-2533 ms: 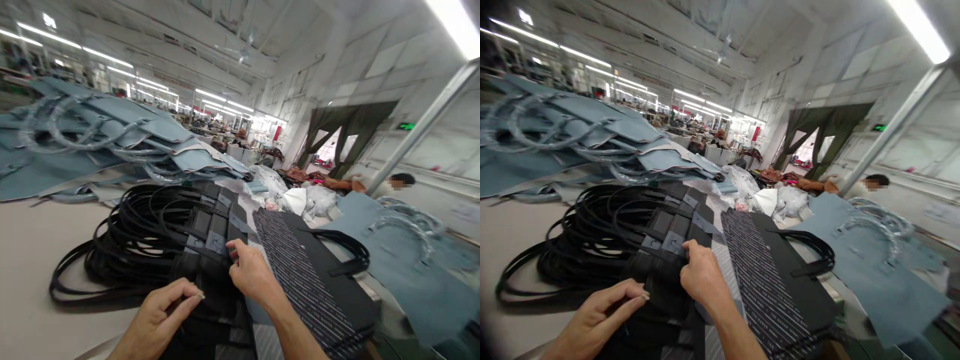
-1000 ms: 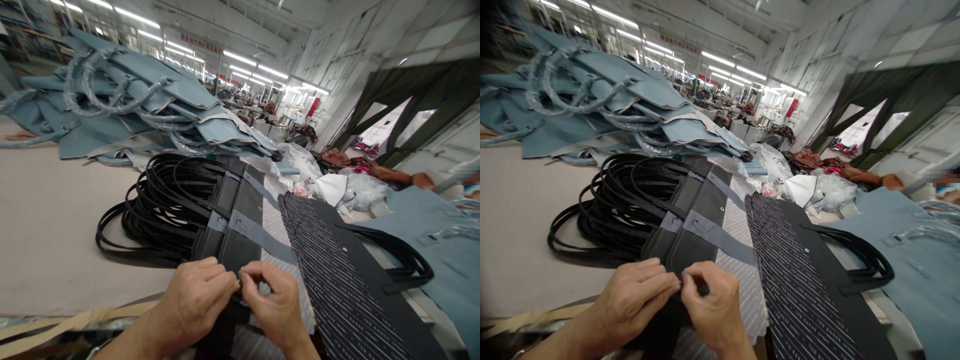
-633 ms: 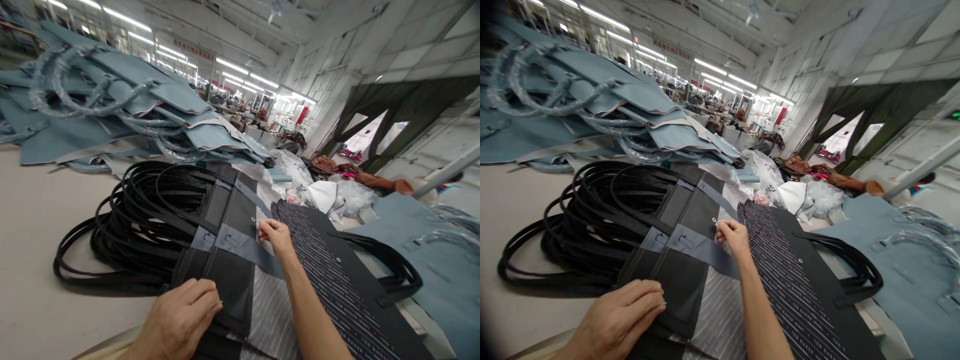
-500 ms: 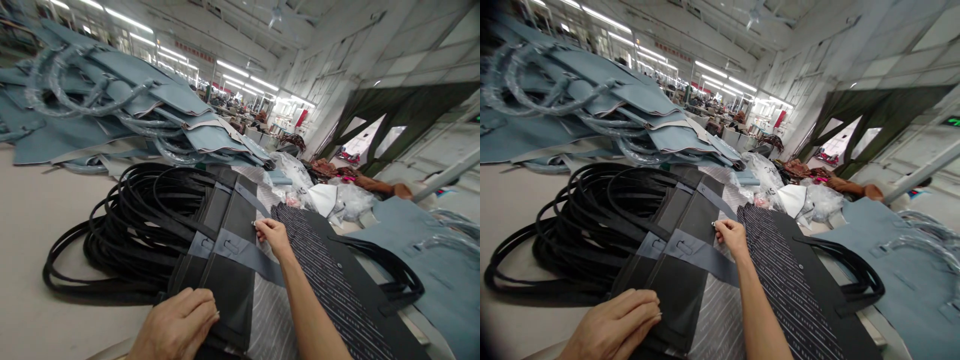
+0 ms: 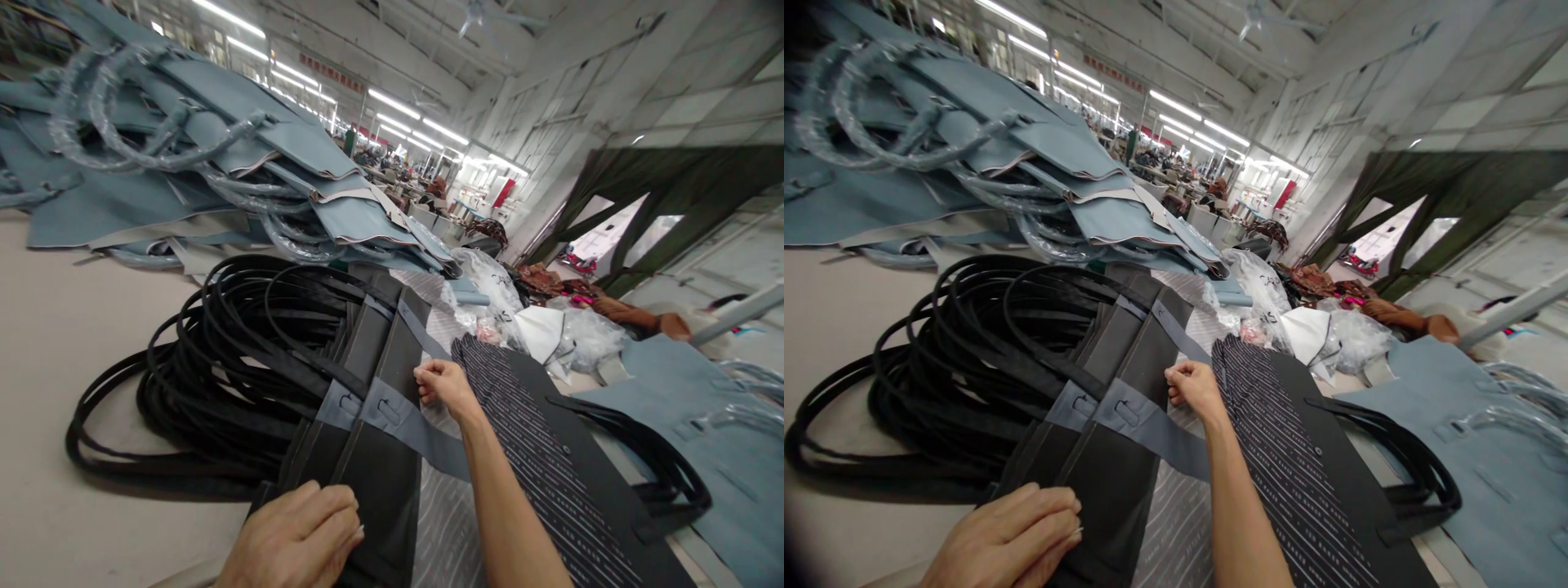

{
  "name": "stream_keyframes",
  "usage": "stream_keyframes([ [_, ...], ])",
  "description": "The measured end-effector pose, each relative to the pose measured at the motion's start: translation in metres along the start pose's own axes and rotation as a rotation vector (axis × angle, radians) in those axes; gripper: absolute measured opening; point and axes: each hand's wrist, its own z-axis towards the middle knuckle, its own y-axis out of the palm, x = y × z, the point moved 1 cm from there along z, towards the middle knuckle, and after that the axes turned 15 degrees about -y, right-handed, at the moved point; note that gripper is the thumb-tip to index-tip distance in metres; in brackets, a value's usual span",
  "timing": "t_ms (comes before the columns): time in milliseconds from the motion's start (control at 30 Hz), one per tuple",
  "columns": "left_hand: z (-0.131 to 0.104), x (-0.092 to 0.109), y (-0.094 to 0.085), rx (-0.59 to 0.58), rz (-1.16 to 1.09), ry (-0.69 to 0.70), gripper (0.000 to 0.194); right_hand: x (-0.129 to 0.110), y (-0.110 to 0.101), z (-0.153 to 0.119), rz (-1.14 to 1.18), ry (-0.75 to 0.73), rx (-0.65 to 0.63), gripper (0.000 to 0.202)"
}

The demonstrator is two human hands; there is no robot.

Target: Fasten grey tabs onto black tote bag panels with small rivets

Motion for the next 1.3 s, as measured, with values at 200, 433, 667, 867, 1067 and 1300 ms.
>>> stream_keyframes([
  [200,0.000,-0.001,-0.002,-0.047,-0.066,-0.019,0.024,0.010,-0.012,-0.005,-0.123,0.002,0.048,0.042],
  [433,-0.004,-0.001,-0.005,-0.139,-0.127,-0.071,0.020,-0.062,0.032,-0.052,-0.312,-0.428,0.109,0.026],
  [667,0.011,0.007,-0.023,-0.258,-0.159,-0.071,0.017,-0.118,0.087,-0.073,-0.856,-0.635,-0.331,0.025],
  [867,0.017,0.011,-0.034,-0.313,-0.291,-0.118,0.017,-0.135,0.060,-0.085,-1.075,-0.687,-0.372,0.025],
  [1067,0.015,0.016,-0.027,-0.346,-0.232,-0.238,0.023,-0.119,0.046,-0.103,-0.859,-0.767,-0.407,0.052],
  [1300,0.007,0.001,-0.027,-0.388,-0.321,-0.403,0.031,-0.111,0.058,-0.096,-0.929,-0.742,-0.404,0.042],
])
